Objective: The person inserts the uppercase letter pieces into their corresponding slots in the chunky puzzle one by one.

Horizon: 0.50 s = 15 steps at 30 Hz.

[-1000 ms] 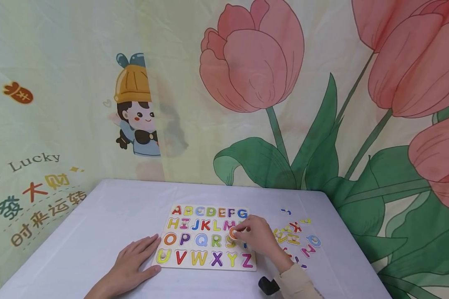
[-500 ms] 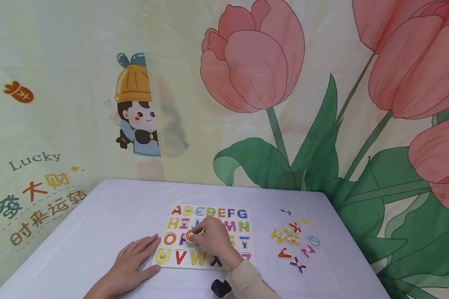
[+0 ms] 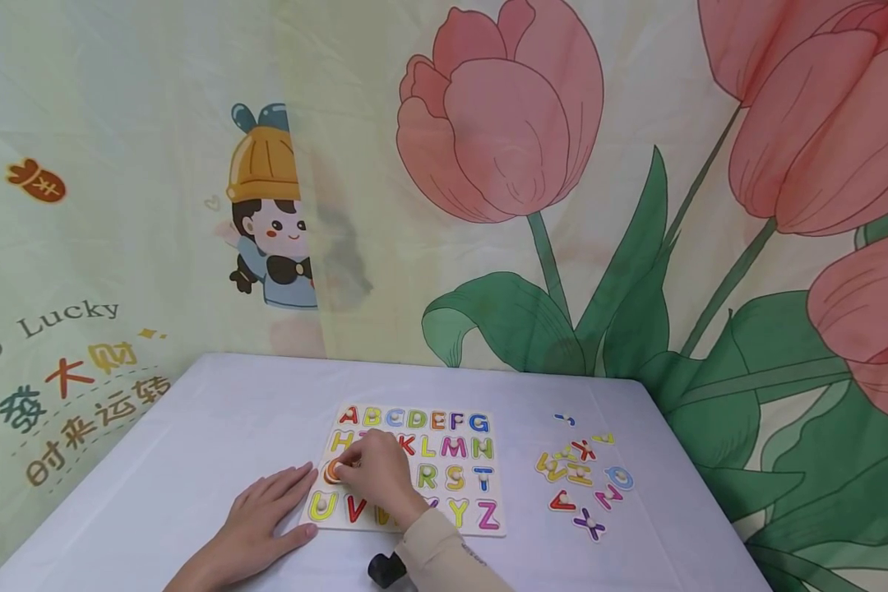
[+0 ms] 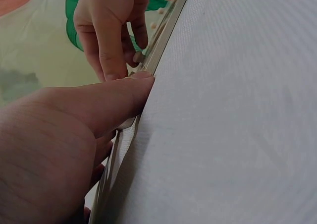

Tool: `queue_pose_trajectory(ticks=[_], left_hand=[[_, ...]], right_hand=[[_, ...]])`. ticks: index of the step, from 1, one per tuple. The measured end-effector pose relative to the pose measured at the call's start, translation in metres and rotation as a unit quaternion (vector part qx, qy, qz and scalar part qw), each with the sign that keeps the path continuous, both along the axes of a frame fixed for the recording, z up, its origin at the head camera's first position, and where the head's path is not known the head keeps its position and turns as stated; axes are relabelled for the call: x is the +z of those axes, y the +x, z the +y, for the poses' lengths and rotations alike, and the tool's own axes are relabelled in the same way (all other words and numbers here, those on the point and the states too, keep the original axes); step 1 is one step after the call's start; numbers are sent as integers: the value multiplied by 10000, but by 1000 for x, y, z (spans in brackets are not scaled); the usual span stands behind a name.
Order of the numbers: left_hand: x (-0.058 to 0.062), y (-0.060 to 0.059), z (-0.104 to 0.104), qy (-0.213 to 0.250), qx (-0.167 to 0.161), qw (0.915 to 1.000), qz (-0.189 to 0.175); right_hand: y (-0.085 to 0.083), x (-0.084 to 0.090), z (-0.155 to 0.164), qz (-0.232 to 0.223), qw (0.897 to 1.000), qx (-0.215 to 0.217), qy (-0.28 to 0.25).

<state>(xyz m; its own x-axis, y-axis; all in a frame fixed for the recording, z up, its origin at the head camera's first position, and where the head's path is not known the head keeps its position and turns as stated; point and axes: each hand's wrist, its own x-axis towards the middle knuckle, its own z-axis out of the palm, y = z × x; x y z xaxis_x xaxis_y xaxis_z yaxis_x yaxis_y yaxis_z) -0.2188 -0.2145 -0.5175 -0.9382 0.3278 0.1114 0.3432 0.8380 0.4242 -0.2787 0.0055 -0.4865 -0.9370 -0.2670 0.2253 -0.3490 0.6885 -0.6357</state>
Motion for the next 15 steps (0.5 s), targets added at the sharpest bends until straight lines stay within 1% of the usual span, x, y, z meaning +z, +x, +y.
queue_pose_trajectory(ticks=[6, 15], left_hand=[[0, -2, 1, -74, 31, 9999, -82], [1, -1, 0, -91, 31, 9999, -98]], right_hand=[[-1, -5, -6, -219, 9995, -202, -110], [-1, -7, -10, -86, 9994, -337, -25]])
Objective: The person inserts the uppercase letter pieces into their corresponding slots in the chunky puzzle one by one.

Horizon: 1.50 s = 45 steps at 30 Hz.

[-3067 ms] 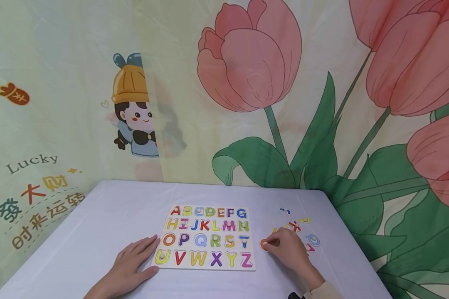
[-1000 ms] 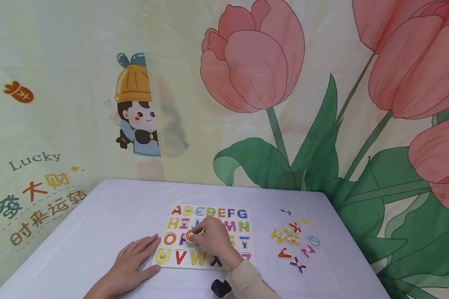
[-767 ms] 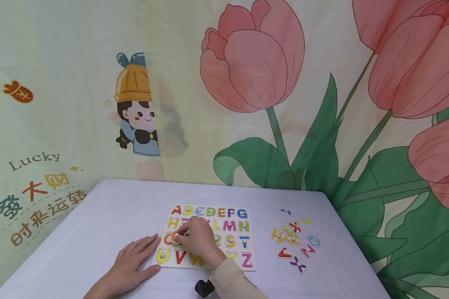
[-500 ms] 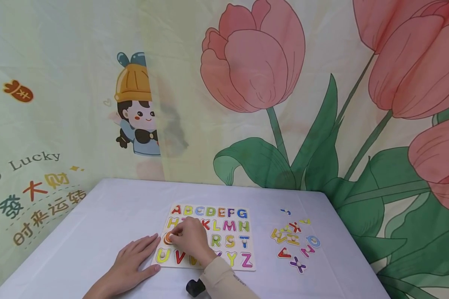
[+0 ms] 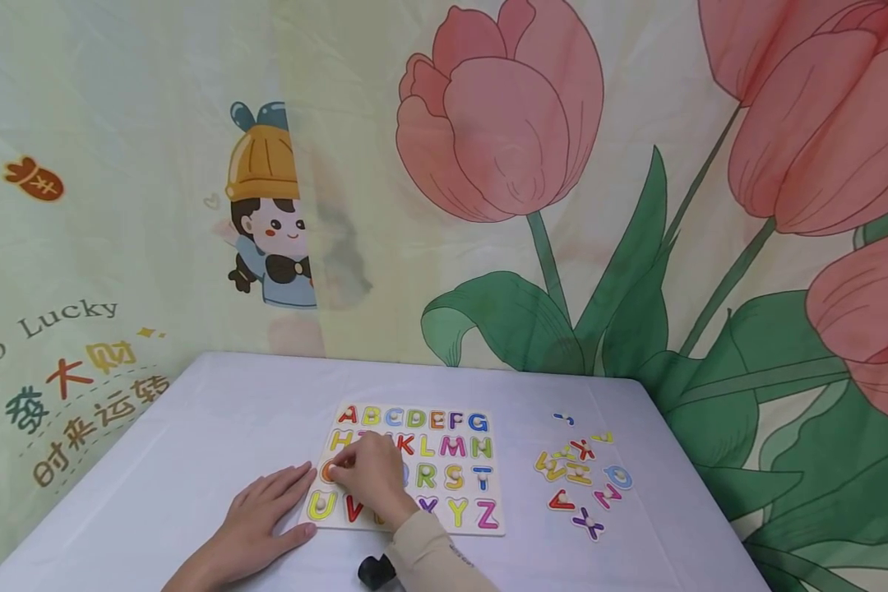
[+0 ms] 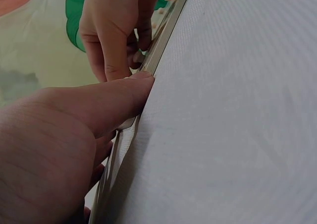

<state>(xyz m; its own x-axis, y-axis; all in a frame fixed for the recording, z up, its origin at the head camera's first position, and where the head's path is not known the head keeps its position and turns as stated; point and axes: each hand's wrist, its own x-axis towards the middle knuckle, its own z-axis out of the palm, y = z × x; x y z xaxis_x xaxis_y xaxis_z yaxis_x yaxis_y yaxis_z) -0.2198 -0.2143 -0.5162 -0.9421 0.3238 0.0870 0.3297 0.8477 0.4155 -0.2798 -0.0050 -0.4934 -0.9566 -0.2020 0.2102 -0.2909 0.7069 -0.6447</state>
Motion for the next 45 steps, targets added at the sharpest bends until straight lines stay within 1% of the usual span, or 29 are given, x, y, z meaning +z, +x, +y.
queue_pose_trajectory(ticks=[6, 10, 14, 16, 19, 22, 25, 27, 30, 33, 36, 39, 45], left_hand=[[-1, 0, -2, 70, -28, 10000, 24], [-2, 1, -3, 103, -30, 9999, 79], [-1, 1, -2, 41, -19, 9999, 156], [-1, 1, -2, 31, -12, 9998, 173], [0, 1, 0, 58, 14, 9999, 151], [2, 2, 1, 89, 30, 9999, 108], [2, 2, 1, 77, 42, 9999, 60], [1, 1, 1, 51, 48, 10000, 46], [1, 1, 2, -3, 69, 10000, 41], [1, 0, 2, -29, 82, 10000, 44], [0, 0, 2, -38, 87, 9999, 38], [0, -1, 2, -65, 81, 9999, 72], [-2, -1, 2, -18, 104, 9999, 47]], right_hand=[[0, -1, 0, -50, 10000, 60, -24], [3, 4, 5, -92, 9991, 371, -158], [8, 15, 22, -11, 9977, 652, -195], [12, 20, 36, 36, 9978, 649, -138], [16, 28, 64, 96, 9987, 491, 0], [20, 32, 99, 168, 9996, 197, 92], [23, 33, 137, 263, 9992, -213, 203], [24, 32, 164, 276, 9976, -571, 262], [25, 29, 203, 236, 9928, -1114, 363], [26, 25, 240, 247, 9874, -1474, 524], [28, 21, 271, 315, 9837, -1629, 698], [32, 18, 292, 359, 9821, -1672, 790], [35, 10, 307, 140, 9815, -1710, 844]])
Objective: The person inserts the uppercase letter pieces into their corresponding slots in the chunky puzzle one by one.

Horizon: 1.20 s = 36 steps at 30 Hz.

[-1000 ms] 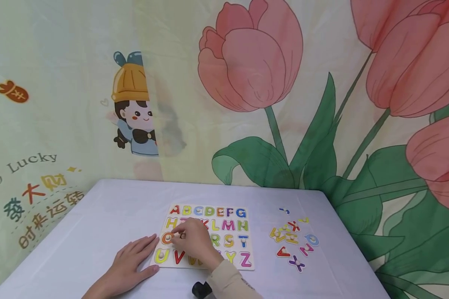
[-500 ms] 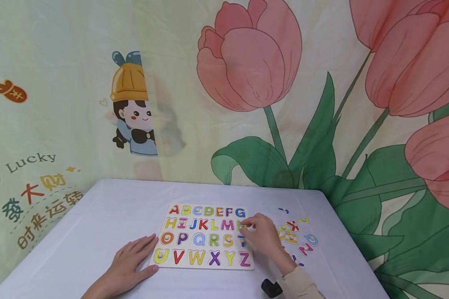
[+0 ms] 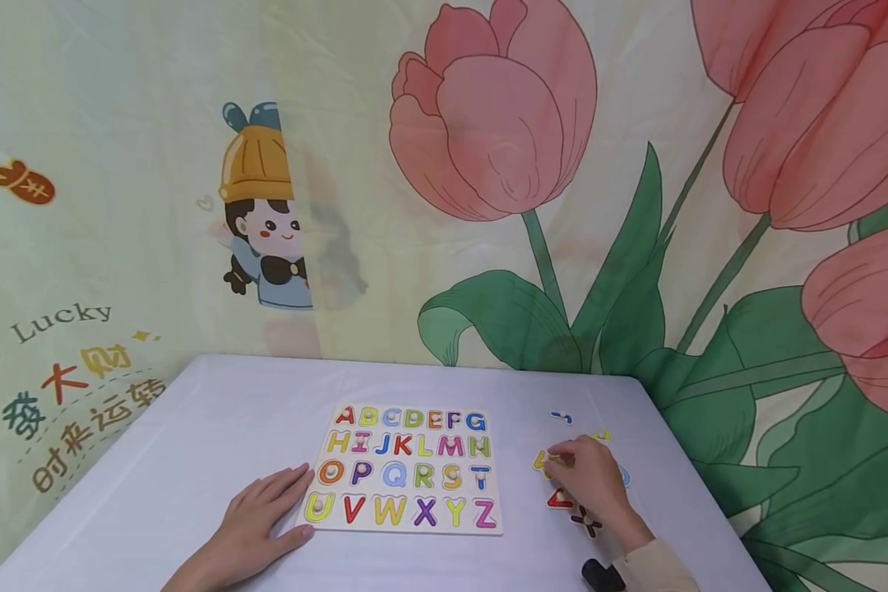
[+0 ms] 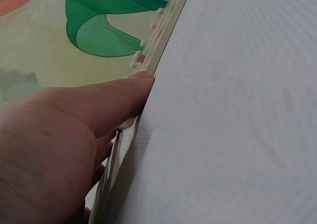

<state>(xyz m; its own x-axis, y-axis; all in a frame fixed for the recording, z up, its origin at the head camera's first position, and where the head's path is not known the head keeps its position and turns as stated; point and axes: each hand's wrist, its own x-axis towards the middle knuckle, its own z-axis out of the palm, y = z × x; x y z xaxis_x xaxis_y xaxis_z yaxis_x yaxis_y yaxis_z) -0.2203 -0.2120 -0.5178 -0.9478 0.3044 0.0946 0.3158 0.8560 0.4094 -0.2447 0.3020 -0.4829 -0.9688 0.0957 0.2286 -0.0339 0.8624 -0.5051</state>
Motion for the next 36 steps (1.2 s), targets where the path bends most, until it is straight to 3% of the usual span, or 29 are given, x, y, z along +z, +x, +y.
queue_pose_trajectory(ticks=[11, 19, 26, 31, 36], left_hand=[[0, 2, 0, 34, -26, 9999, 91], [1, 3, 0, 92, -29, 9999, 109], [0, 3, 0, 73, -18, 9999, 94], [0, 3, 0, 40, -7, 9999, 103], [1, 3, 1, 100, -19, 9999, 74]], right_hand=[[-6, -8, 1, -37, 9997, 54, 223], [-6, -3, -9, -15, 9996, 22, 293], [4, 15, -54, -94, 9996, 267, 4], [10, 18, -96, -210, 9982, 553, -122], [15, 16, -133, -241, 9935, 1100, -140]])
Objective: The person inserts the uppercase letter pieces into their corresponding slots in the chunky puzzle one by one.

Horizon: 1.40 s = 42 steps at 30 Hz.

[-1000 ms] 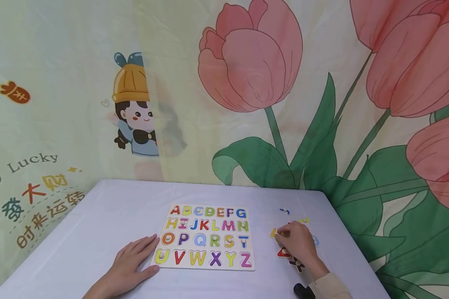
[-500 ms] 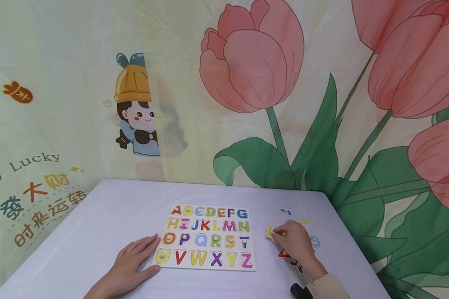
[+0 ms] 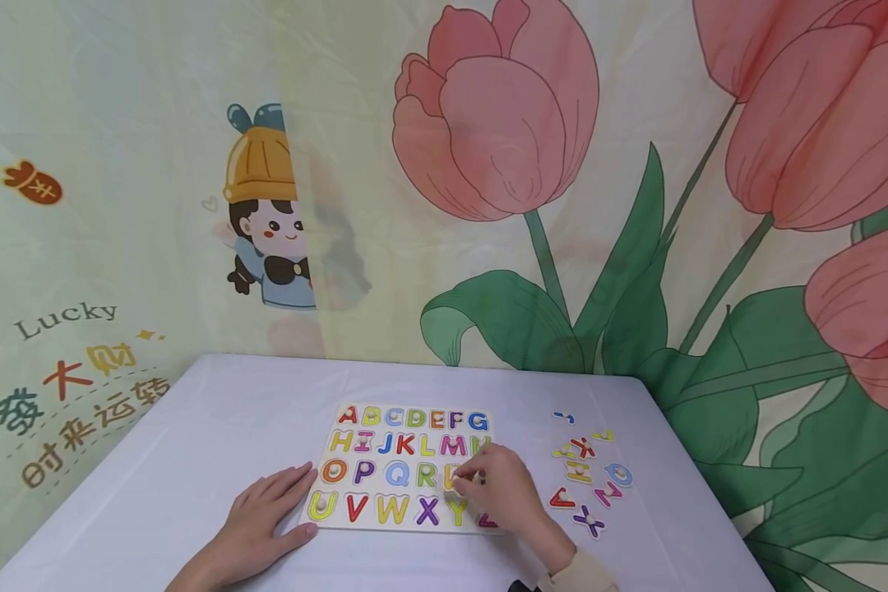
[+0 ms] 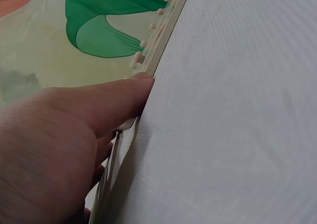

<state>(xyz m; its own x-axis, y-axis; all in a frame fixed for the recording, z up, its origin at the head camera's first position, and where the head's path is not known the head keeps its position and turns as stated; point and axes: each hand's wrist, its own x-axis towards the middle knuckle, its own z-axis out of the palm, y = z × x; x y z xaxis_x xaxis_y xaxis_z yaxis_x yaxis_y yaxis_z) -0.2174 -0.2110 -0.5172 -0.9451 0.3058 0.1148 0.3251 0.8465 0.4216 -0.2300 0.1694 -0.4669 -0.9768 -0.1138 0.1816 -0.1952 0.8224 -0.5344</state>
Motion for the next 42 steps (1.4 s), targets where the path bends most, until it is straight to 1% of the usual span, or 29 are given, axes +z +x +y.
queue_pose_trajectory(ticks=[2, 8, 12, 15, 22, 27, 34, 38, 42], left_hand=[[0, 0, 0, 6, -7, 10000, -2], [-1, 0, -1, 3, -40, 10000, 15], [-1, 0, -2, 0, -39, 10000, 79], [-1, 0, -2, 11, -45, 9999, 92], [-2, 0, -2, -6, -14, 10000, 51], [-1, 0, -2, 16, -37, 10000, 55], [0, -1, -2, 9, -46, 10000, 45], [0, 0, -2, -21, -18, 10000, 16], [1, -1, -1, -74, 0, 10000, 5]], right_hand=[[2, -1, -14, 30, 9997, 228, 20], [6, -5, -49, -6, 9977, 675, 5], [6, -8, -64, 86, 9952, 974, 17], [6, -11, -72, 121, 9938, 1102, -30], [8, -13, -84, -139, 9948, 988, -182], [9, -14, -87, -71, 9950, 988, -109], [7, -17, -88, -96, 9955, 946, -45], [7, -18, -89, -30, 9952, 982, 23], [7, -17, -88, -77, 9946, 1037, 13]])
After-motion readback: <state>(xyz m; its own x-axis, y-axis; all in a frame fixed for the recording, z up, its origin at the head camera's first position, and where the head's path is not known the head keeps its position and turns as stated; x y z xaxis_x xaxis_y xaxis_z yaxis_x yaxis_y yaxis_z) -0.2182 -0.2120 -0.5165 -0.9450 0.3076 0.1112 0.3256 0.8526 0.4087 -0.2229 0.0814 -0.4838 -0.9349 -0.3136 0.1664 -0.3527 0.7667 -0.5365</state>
